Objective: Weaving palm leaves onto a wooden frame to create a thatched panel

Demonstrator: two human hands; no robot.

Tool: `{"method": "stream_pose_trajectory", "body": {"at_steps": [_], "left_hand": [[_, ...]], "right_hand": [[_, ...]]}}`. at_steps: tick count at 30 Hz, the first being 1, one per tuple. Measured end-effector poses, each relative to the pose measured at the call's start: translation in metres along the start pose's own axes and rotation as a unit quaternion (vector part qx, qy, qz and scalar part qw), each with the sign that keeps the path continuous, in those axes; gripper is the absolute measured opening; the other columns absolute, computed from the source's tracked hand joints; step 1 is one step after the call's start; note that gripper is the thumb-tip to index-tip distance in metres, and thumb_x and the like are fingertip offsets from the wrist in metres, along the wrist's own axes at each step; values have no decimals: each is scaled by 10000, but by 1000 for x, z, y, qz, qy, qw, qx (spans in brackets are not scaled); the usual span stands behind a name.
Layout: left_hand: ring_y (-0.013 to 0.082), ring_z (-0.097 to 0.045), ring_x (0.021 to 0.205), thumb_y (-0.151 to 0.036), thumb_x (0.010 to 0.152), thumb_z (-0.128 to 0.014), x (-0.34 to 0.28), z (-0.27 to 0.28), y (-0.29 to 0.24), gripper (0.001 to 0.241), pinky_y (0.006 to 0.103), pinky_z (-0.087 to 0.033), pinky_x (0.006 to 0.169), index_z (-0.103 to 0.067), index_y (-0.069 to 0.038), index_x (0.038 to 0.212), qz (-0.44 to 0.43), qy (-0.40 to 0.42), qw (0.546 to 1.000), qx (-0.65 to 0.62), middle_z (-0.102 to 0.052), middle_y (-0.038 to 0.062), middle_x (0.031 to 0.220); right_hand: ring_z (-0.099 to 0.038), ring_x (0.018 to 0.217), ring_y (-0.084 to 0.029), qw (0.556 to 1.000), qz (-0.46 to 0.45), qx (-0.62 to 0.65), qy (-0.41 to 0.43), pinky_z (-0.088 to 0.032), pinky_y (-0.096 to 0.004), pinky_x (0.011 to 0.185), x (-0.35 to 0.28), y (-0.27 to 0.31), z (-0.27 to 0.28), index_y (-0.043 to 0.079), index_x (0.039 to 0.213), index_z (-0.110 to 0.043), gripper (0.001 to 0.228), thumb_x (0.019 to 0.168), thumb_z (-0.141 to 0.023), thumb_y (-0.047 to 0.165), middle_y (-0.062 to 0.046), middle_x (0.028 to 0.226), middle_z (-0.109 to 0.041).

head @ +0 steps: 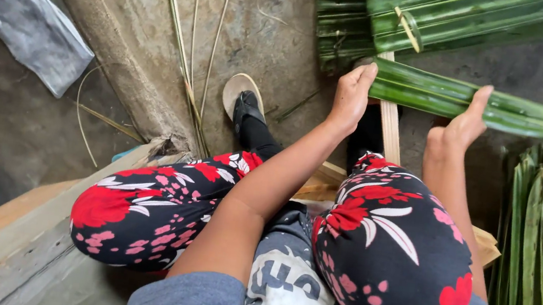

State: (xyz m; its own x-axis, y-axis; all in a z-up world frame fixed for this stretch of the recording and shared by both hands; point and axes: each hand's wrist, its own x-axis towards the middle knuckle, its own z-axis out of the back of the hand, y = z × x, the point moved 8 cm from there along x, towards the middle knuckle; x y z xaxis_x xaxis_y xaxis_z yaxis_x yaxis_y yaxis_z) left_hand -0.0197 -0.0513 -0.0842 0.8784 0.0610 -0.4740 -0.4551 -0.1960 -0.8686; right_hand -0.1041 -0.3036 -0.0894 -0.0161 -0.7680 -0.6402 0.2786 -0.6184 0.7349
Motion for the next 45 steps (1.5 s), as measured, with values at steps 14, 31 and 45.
{"method": "stream_pose_trajectory", "body": {"at_steps": [14, 31, 45], "left_hand": [[132, -565, 807, -369, 996, -507, 26, 7, -28, 297, 331, -441, 741, -646, -124, 902, -48, -3, 974, 221, -606, 4, 857], [89, -371, 630, -322, 864, -662, 75, 3, -55, 414, 357, -315, 582, -351, -181, 631, -104, 36, 960, 257, -359, -70, 616], [236, -512, 746, -559, 634, -948, 22, -42, -155, 719, 364, -438, 624, -476, -117, 949, -411, -39, 669, 618, -501, 60, 860]], "right_hand": [[-594, 1343, -207, 998, -11, -48, -40, -449, -400, 1173, 16, -1, -10, 23, 1404, -547, 1140, 493, -854, 636, -96, 1534, -562], [-530, 1387, -219, 997, -12, -81, -7, -460, -406, 1170, 30, 1, -24, -9, 1497, -384, 1380, 425, -846, 728, -113, 1563, -464], [-533, 1359, -209, 998, -11, -62, -2, -435, -457, 1169, 35, -5, -32, 49, 1362, -503, 1136, 483, -862, 673, -79, 1508, -519]]}}
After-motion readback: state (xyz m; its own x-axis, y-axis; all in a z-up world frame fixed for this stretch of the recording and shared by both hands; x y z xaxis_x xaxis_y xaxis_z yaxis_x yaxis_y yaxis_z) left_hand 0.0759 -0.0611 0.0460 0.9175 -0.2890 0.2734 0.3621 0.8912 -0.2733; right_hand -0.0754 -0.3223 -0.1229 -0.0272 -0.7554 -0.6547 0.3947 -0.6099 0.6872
